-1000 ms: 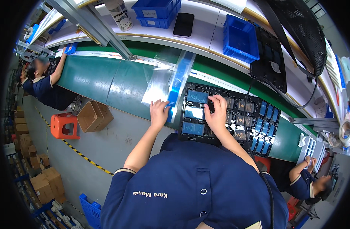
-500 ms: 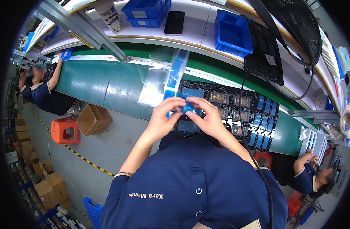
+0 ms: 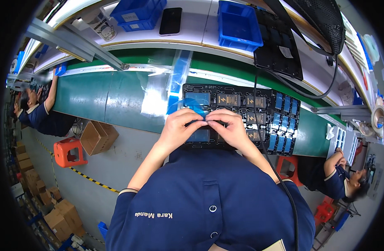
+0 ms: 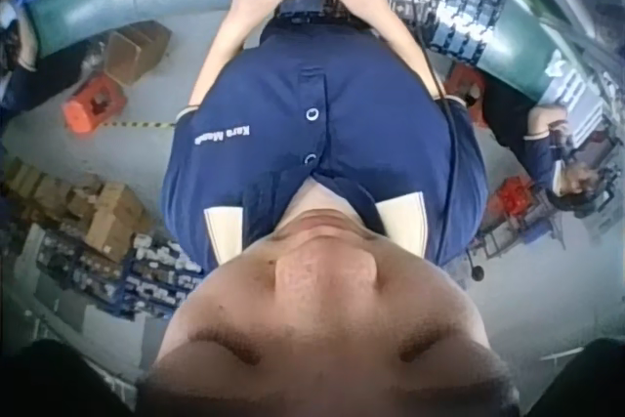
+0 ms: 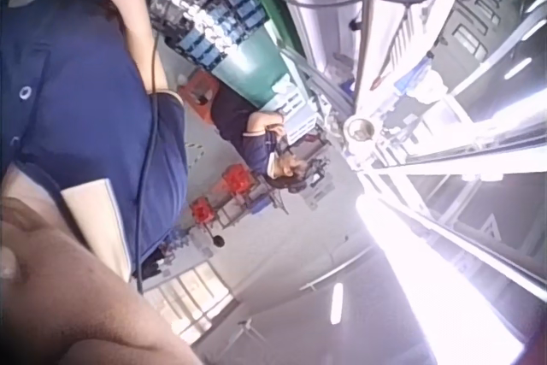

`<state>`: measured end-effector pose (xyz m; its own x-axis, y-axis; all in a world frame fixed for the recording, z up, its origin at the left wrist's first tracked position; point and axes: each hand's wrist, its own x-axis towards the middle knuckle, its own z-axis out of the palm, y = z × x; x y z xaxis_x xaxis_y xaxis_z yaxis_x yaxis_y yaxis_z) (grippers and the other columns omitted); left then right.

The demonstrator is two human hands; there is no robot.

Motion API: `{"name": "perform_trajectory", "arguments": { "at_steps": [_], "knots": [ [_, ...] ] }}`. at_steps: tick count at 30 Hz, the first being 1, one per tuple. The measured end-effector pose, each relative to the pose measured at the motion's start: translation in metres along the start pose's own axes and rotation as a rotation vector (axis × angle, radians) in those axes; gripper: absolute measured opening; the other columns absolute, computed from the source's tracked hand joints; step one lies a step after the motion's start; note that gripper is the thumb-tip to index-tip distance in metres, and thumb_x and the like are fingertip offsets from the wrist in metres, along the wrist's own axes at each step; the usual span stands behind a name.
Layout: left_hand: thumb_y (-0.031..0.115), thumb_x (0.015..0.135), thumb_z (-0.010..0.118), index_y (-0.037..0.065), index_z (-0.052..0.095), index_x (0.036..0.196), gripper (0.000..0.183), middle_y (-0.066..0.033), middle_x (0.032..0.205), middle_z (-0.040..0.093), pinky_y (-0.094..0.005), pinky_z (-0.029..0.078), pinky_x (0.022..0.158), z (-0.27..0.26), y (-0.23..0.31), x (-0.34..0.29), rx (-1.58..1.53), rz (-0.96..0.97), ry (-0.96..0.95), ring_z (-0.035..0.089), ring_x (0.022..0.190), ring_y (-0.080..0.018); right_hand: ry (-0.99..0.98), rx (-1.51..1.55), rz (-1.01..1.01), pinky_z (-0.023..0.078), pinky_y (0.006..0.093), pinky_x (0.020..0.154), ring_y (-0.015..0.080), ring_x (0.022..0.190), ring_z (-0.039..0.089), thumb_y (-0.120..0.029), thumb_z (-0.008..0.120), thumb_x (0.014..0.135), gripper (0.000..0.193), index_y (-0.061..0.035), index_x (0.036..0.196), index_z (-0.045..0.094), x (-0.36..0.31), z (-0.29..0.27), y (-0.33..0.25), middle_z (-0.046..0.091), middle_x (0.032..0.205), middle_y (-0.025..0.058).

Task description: The person is seen attaching labels or small components to black electronic components arranged on a tray.

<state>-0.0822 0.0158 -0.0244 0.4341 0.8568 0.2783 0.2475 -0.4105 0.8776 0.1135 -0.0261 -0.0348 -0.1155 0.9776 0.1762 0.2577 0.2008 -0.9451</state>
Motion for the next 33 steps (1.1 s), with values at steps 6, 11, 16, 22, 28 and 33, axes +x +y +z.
{"name": "perform_trajectory", "arguments": {
  "at_steps": [6, 11, 16, 22, 28, 33],
  "knots": [
    [0.017, 0.087, 0.065, -0.002, 0.067, 0.082, 0.02, -0.0168, 0.08, 0.067, -0.0392, 0.05, 0.069, -0.012, -0.029, 0.041, 0.297, -0.093, 0.201, 0.064, 0.076, -0.0337, 0.403, 0.156, 0.122, 0.051, 0.0229, 0.076, 0.013, 0.089, 0.062, 0.001, 0.069, 0.082, 0.012, 0.0017, 0.093, 0.071, -0.001, -0.032, 0.058, 0.065, 0.1, 0.0075],
    [0.027, 0.088, 0.062, -0.011, 0.051, 0.122, 0.052, -0.0328, 0.138, 0.04, -0.0481, 0.035, 0.104, 0.031, -0.066, 0.065, 0.553, 0.015, 0.209, 0.046, 0.118, -0.047, 0.466, 0.2, 0.275, 0.05, 0.0201, 0.068, 0.0071, 0.078, 0.059, 0.001, 0.068, 0.083, 0.022, 0.0015, 0.105, 0.066, -0.002, -0.05, 0.096, 0.062, 0.098, 0.0051],
    [0.028, 0.089, 0.058, -0.007, 0.055, 0.123, 0.048, -0.0307, 0.145, 0.031, -0.0491, 0.032, 0.106, 0.065, -0.081, 0.067, 0.537, -0.025, -0.016, 0.04, 0.124, -0.0476, 0.371, 0.287, 0.461, 0.049, 0.0199, 0.066, 0.0057, 0.073, 0.057, -0.003, 0.071, 0.082, 0.034, -0.0016, 0.115, 0.062, 0.005, -0.063, 0.097, 0.061, 0.088, 0.0008],
    [0.025, 0.089, 0.057, -0.008, 0.055, 0.121, 0.046, -0.0283, 0.145, 0.033, -0.0487, 0.03, 0.108, 0.067, -0.077, 0.066, 0.614, -0.018, -0.041, 0.042, 0.125, -0.0452, 0.348, 0.261, 0.5, 0.047, 0.0182, 0.065, 0.0045, 0.072, 0.056, -0.003, 0.072, 0.081, 0.034, 0.0002, 0.113, 0.062, 0.007, -0.066, 0.099, 0.062, 0.084, -0.0003],
    [0.024, 0.088, 0.057, -0.008, 0.056, 0.12, 0.045, -0.0273, 0.144, 0.035, -0.0487, 0.03, 0.109, 0.068, -0.077, 0.066, 0.63, -0.026, -0.039, 0.043, 0.126, -0.0408, 0.348, 0.212, 0.518, 0.047, 0.0184, 0.065, 0.0045, 0.071, 0.057, -0.004, 0.072, 0.081, 0.033, 0.0008, 0.112, 0.063, 0.007, -0.063, 0.096, 0.063, 0.083, 0.0004],
    [0.025, 0.088, 0.056, -0.008, 0.056, 0.119, 0.045, -0.0272, 0.144, 0.035, -0.0485, 0.03, 0.109, 0.068, -0.076, 0.067, 0.624, -0.024, -0.034, 0.042, 0.127, -0.0395, 0.338, 0.159, 0.51, 0.05, 0.0184, 0.065, 0.0051, 0.073, 0.06, -0.003, 0.072, 0.081, 0.03, 0.0015, 0.11, 0.064, 0.007, -0.064, 0.096, 0.066, 0.085, 0.0027]
  ]
}}
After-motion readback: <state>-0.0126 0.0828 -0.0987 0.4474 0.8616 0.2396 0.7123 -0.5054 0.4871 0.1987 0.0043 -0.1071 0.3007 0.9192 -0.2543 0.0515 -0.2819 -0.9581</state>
